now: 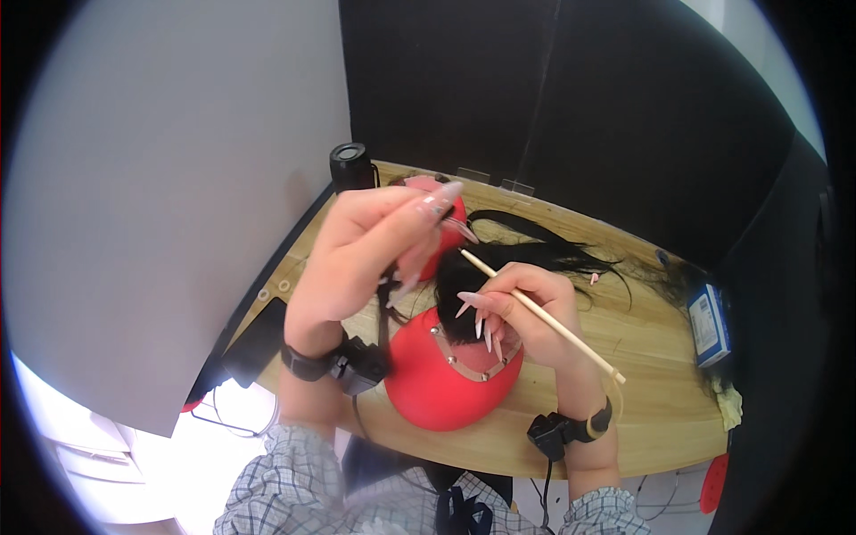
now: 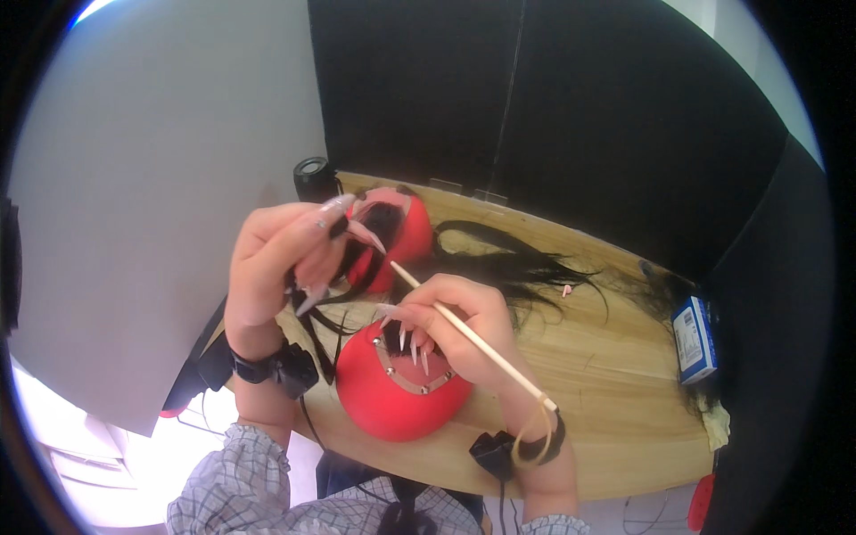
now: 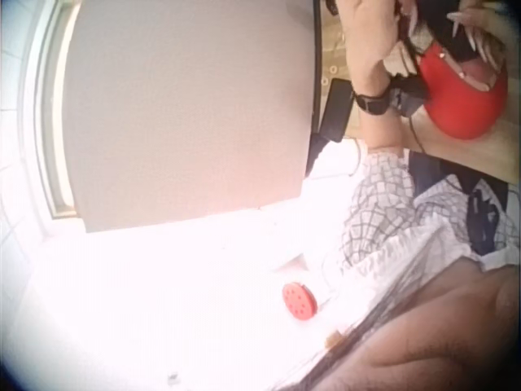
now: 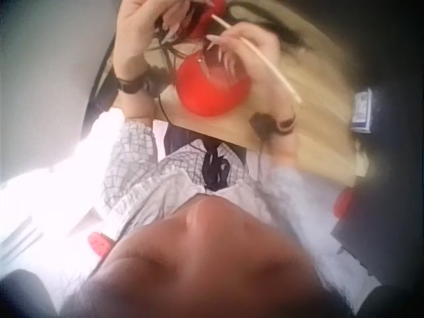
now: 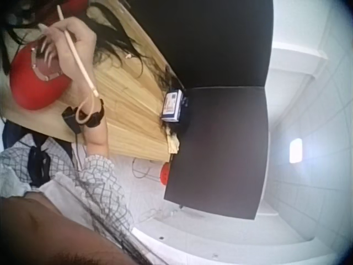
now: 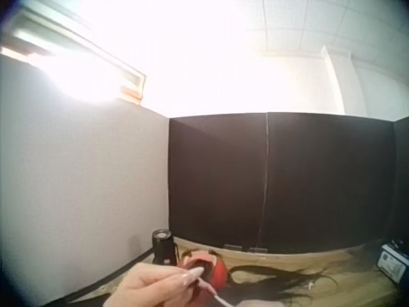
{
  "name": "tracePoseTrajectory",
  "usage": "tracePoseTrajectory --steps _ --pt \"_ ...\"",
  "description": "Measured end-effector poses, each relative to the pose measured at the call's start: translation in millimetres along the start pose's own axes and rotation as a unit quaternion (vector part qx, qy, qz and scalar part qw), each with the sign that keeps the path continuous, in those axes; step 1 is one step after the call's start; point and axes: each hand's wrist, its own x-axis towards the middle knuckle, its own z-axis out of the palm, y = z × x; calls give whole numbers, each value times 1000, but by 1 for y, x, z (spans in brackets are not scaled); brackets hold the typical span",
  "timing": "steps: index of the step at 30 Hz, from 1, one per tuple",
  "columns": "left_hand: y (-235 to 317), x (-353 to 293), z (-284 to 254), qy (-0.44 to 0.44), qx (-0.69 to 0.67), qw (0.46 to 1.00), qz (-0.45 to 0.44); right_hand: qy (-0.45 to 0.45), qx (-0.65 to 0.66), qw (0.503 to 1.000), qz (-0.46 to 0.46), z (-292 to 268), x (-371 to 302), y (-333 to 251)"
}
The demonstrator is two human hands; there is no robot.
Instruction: Weaving individual hair strands into a wig base using a specialized hook tool.
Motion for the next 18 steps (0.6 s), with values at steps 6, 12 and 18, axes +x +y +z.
tracePoseTrajectory --steps 6,12,18 --pt "-3 -4 -31 43 40 997 42 107 135 983 -58 -15 8 6" --pt "-3 -1 -52 70 75 990 95 294 244 923 34 -89 29 47" --pt "-7 3 -24 -1 111 992 -61 295 -436 844 98 -113 5 31"
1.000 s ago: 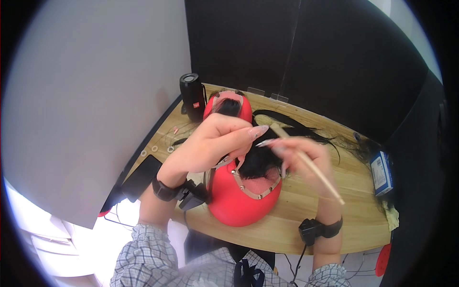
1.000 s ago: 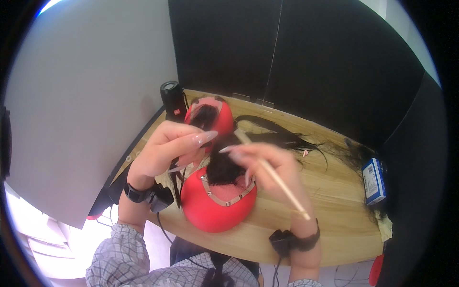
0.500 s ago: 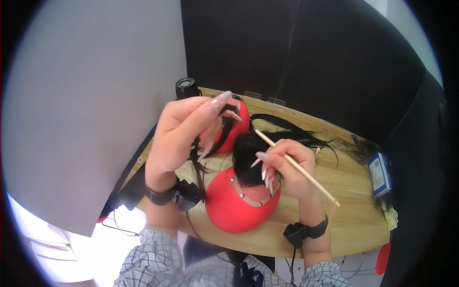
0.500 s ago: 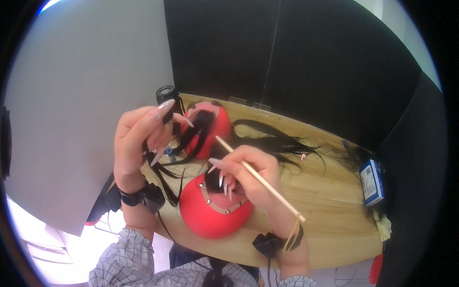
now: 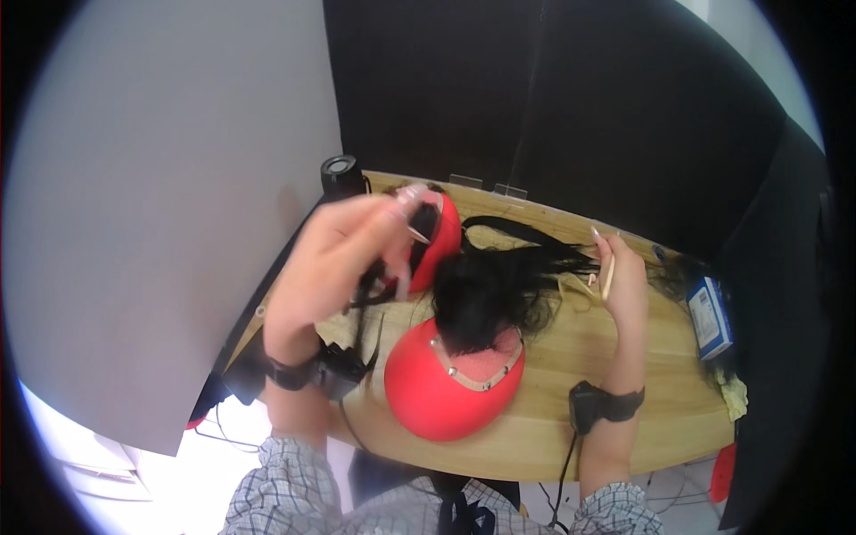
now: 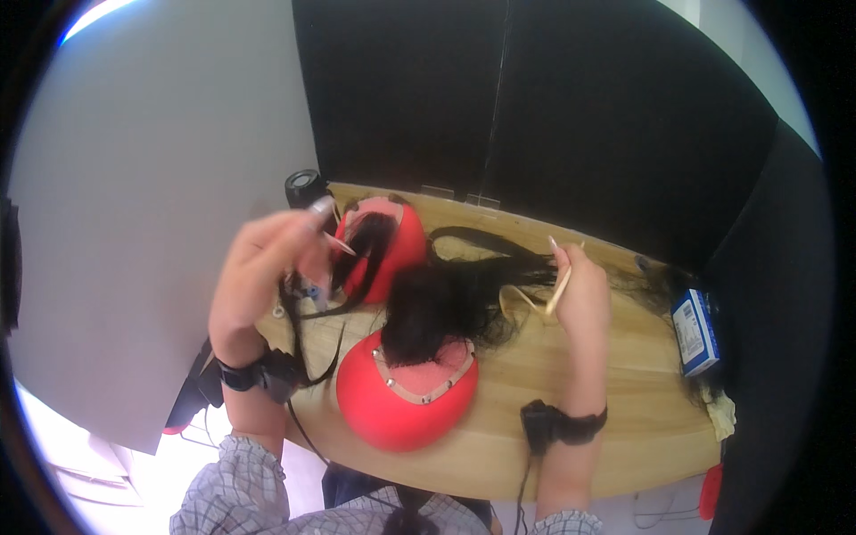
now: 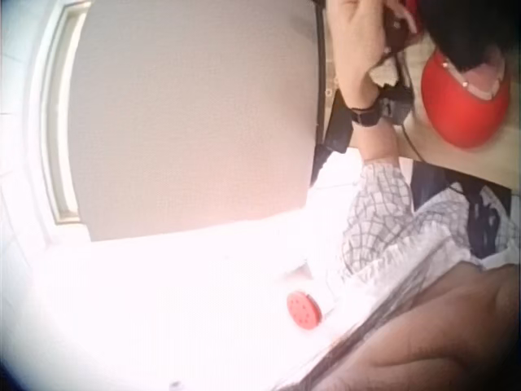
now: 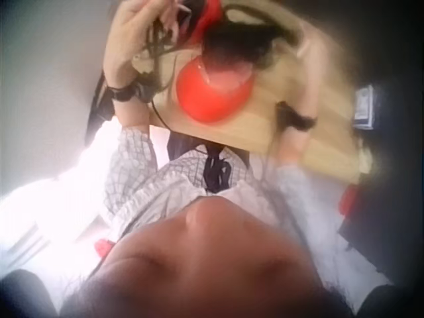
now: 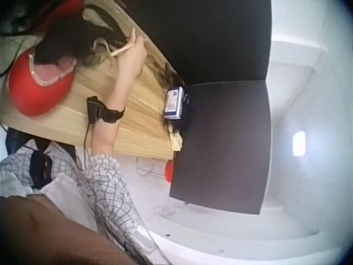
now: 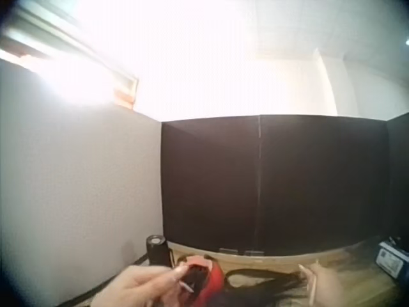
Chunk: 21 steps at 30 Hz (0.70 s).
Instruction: Weaving individual hair strands into a wig base using a specialized hook tool.
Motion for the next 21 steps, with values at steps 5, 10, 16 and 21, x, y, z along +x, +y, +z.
tracePoseTrajectory --steps 5,10,16,21 --pt "-6 4 26 -122 -35 991 -32 -65 260 956 -122 -14 -40 -63" --pt "-2 4 35 -193 2 970 -147 -118 296 904 -285 -13 -61 -79" --pt "-9 2 40 -237 40 968 -70 -111 241 902 -339 -4 -69 -87" --pt "-17 3 41 -259 89 961 -21 -47 172 900 -397 5 -64 -80"
